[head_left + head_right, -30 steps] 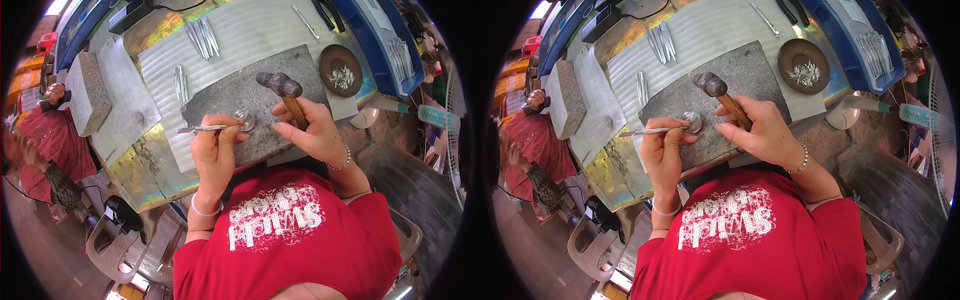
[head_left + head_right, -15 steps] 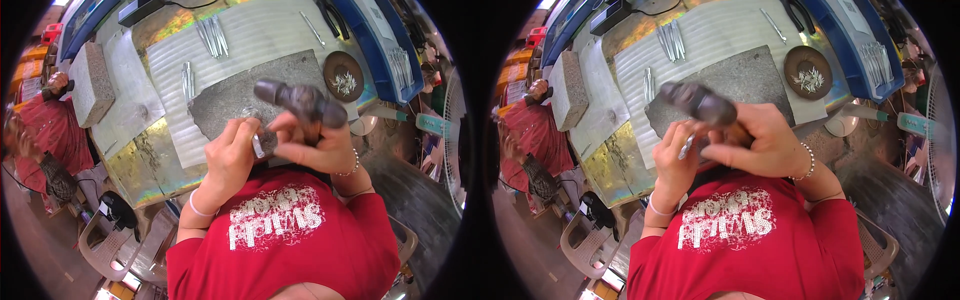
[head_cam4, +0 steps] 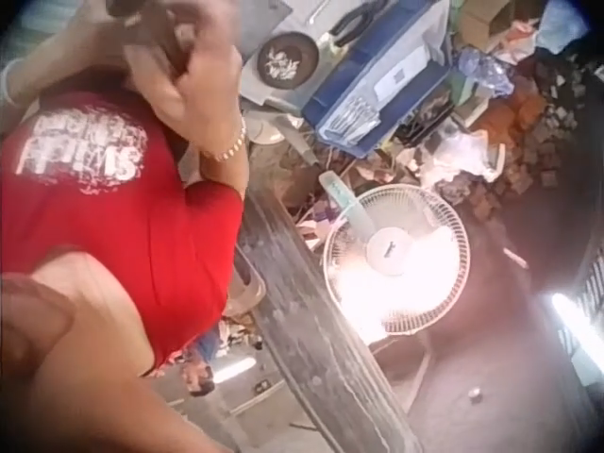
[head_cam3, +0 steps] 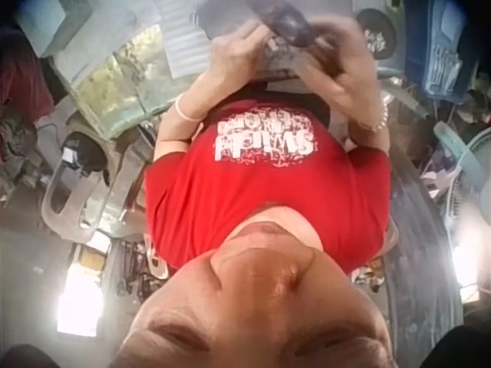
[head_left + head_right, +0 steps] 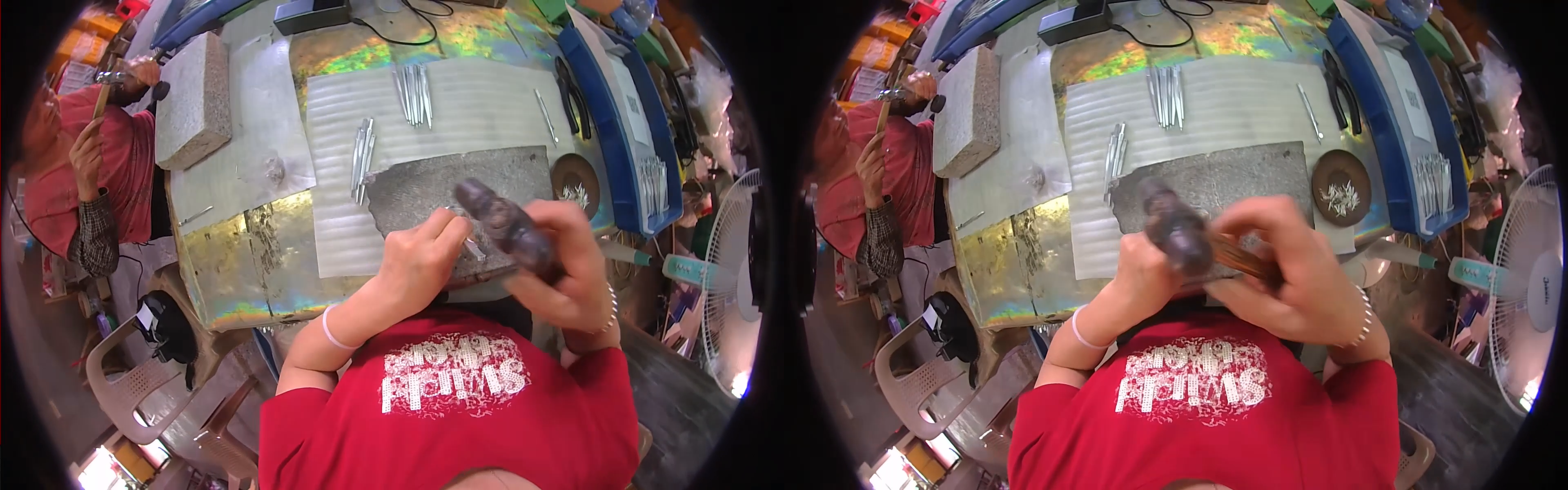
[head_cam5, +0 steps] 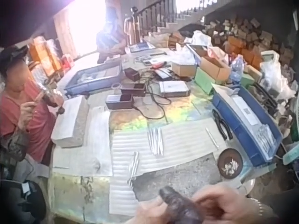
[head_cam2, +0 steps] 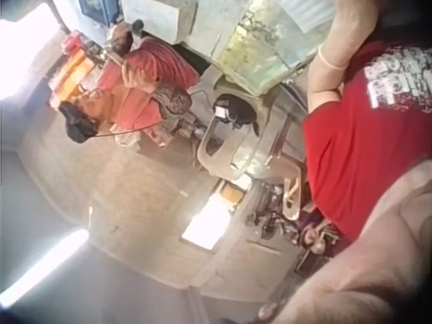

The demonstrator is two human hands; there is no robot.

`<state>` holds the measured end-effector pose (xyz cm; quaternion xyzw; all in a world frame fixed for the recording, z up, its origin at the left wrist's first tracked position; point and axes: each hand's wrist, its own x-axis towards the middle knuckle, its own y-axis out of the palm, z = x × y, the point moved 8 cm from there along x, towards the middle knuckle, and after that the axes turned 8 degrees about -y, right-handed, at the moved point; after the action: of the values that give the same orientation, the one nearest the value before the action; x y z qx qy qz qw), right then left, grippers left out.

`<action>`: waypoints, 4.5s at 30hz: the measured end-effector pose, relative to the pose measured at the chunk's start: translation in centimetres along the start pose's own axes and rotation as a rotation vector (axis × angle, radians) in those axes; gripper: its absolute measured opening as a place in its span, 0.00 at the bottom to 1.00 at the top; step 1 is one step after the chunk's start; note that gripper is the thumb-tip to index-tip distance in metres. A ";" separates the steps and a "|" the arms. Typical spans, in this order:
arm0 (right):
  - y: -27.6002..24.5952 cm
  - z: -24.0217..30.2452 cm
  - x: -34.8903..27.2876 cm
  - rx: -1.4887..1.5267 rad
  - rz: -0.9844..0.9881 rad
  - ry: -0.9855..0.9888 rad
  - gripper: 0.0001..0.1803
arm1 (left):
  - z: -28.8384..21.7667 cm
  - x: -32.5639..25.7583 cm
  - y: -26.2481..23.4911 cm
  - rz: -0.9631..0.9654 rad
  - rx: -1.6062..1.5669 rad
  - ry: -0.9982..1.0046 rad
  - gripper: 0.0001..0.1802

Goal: Hammering small metal strips on a stone anvil to shape or mark them.

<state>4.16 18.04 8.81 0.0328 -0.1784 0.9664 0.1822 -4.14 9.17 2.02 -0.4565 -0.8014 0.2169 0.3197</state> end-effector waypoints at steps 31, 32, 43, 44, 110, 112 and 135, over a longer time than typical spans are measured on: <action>-0.2 4.0 -2.8 -0.525 0.216 -0.306 0.34 | 0.8 0.2 0.3 -0.044 -0.032 -0.012 0.12; -0.2 3.9 -2.8 -0.533 0.219 -0.306 0.34 | 0.8 0.1 0.3 -0.046 -0.031 -0.014 0.12; -0.4 4.9 -2.1 -0.644 0.305 -0.218 0.28 | 0.9 0.2 0.1 -0.033 -0.004 -0.011 0.10; -0.6 5.2 -2.4 -0.605 0.275 -0.211 0.30 | 0.6 0.0 0.2 -0.032 -0.007 -0.012 0.10; -11.8 -9.2 5.5 -0.408 -0.160 0.046 0.09 | 2.2 0.4 -1.0 0.173 -1.020 -0.548 0.10; -9.2 -7.1 3.7 -0.257 -0.093 0.056 0.10 | 2.0 0.4 -0.5 0.153 -1.064 -0.594 0.14; 0.2 -1.5 -0.8 -0.078 -0.142 -0.198 0.07 | -0.2 -1.8 1.3 0.113 -1.090 -0.540 0.08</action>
<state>4.86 18.08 7.22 0.1335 -0.2299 0.9354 0.2329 -2.53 8.30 0.81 -0.5252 -0.8243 -0.0997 -0.1863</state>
